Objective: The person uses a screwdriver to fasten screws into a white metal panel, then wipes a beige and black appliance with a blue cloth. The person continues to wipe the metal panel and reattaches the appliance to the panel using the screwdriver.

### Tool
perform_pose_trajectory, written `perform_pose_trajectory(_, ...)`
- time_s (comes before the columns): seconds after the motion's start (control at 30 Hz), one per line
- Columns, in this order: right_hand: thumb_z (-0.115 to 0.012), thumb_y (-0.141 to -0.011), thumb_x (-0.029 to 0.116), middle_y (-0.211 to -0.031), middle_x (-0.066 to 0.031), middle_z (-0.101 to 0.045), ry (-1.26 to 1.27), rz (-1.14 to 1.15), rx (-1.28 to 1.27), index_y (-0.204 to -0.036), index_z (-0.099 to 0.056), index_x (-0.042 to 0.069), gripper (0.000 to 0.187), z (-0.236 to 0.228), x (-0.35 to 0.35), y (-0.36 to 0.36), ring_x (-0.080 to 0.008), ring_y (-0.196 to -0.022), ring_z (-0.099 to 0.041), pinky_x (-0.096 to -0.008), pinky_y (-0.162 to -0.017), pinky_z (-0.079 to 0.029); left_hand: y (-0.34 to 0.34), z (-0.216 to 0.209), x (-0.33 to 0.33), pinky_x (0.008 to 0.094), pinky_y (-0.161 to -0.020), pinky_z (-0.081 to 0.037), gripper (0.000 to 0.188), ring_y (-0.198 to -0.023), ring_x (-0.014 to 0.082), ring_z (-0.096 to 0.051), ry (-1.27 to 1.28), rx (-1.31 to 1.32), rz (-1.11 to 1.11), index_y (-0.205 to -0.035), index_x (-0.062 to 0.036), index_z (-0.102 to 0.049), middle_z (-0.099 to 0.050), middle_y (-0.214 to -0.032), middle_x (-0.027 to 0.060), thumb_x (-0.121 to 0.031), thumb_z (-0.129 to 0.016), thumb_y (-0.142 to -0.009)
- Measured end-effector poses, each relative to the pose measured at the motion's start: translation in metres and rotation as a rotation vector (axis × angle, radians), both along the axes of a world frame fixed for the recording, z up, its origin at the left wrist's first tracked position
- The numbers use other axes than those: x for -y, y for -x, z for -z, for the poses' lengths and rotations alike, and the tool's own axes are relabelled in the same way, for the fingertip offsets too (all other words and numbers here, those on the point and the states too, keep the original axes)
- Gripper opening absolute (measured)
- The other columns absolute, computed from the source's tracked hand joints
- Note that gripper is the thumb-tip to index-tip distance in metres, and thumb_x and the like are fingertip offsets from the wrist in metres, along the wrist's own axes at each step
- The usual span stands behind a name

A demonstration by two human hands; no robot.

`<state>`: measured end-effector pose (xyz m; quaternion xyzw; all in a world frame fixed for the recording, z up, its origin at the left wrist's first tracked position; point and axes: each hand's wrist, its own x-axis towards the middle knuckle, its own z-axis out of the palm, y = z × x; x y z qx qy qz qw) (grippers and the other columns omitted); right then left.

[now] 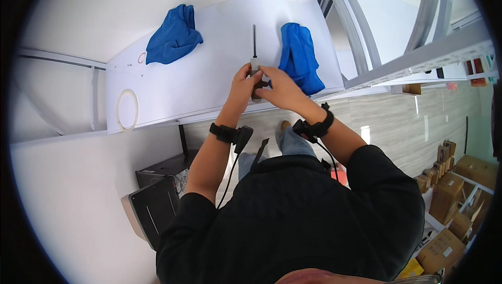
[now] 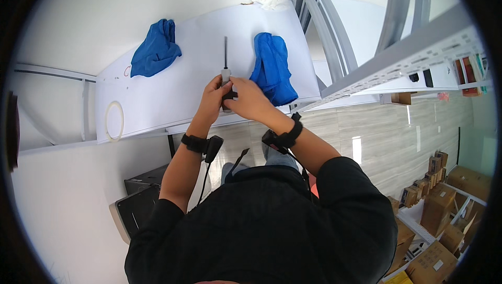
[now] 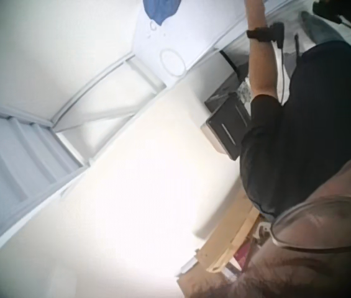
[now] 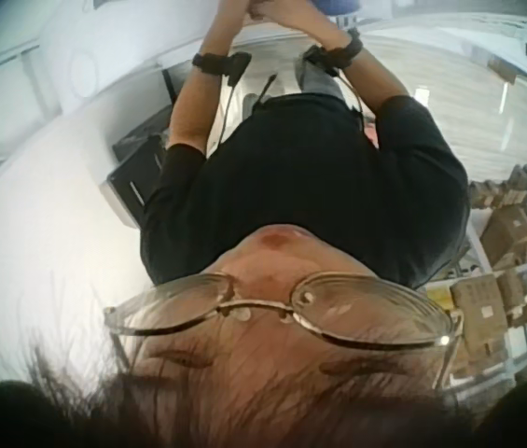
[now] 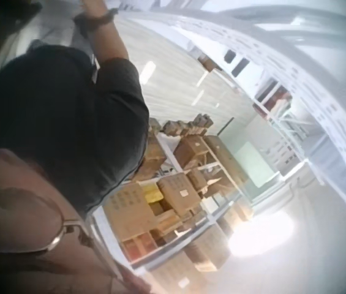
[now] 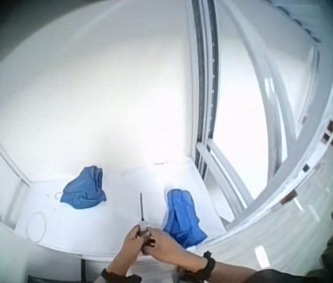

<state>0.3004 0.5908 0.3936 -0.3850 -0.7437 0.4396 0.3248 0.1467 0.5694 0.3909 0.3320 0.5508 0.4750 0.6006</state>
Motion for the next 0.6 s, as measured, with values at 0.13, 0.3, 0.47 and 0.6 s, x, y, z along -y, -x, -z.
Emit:
perform_pose_trajectory(0.13, -0.072, -0.073, 0.011, -0.111, -0.0200, -0.060, -0.333, 0.228, 0.027, -0.116, -0.059, 0.002, 0.046, -0.015, -0.038, -0.030, -0.0379, -0.107, -0.056, -0.0439, -0.091, -0.045, 0.003, 0.003, -0.018, 0.0281, -0.070, -0.053, 0.037, -0.076, 0.0153, -0.062, 0.144, -0.316, -0.055, -0.122, -0.0001, -0.058, -0.063, -0.096, 0.0073, -0.018, -0.064, -0.091)
perform_pose_trajectory(0.3, -0.076, -0.076, 0.036, -0.138, -0.0256, -0.040, -0.422, 0.593, 0.568, -0.134, -0.050, 0.009, 0.069, 0.011, -0.064, -0.031, -0.0457, -0.126, -0.041, -0.0592, -0.095, -0.038, 0.005, 0.030, -0.040, 0.0383, -0.071, -0.050, 0.042, -0.079, 0.0266, -0.063, -0.174, -0.817, -0.073, -0.117, 0.0001, -0.060, -0.062, -0.094, 0.0166, -0.017, -0.070, -0.081)
perform_pose_trajectory(0.47, -0.080, -0.069, 0.048, -0.145, -0.0309, -0.033, -0.147, 0.529, 0.671, -0.147, -0.034, 0.015, 0.097, 0.016, -0.058, -0.020, -0.0504, -0.127, -0.042, -0.0577, -0.096, -0.044, 0.001, 0.044, -0.046, 0.0382, -0.070, -0.049, 0.039, -0.081, 0.0294, -0.062, -0.295, -0.915, -0.059, -0.115, -0.0024, -0.061, -0.062, -0.089, 0.0152, -0.015, -0.070, -0.080)
perform_pose_trajectory(0.6, -0.079, -0.070, 0.033, -0.145, -0.0288, -0.034, -0.089, 0.503, 0.725, -0.147, -0.034, 0.018, 0.091, 0.017, -0.062, -0.021, -0.0471, -0.127, -0.041, -0.0577, -0.095, -0.043, -0.002, 0.047, -0.045, 0.0367, -0.072, -0.050, 0.037, -0.083, 0.0296, -0.061, -0.414, -1.051, -0.101, -0.114, -0.0042, -0.062, -0.060, -0.094, 0.0159, -0.016, -0.071, -0.080)
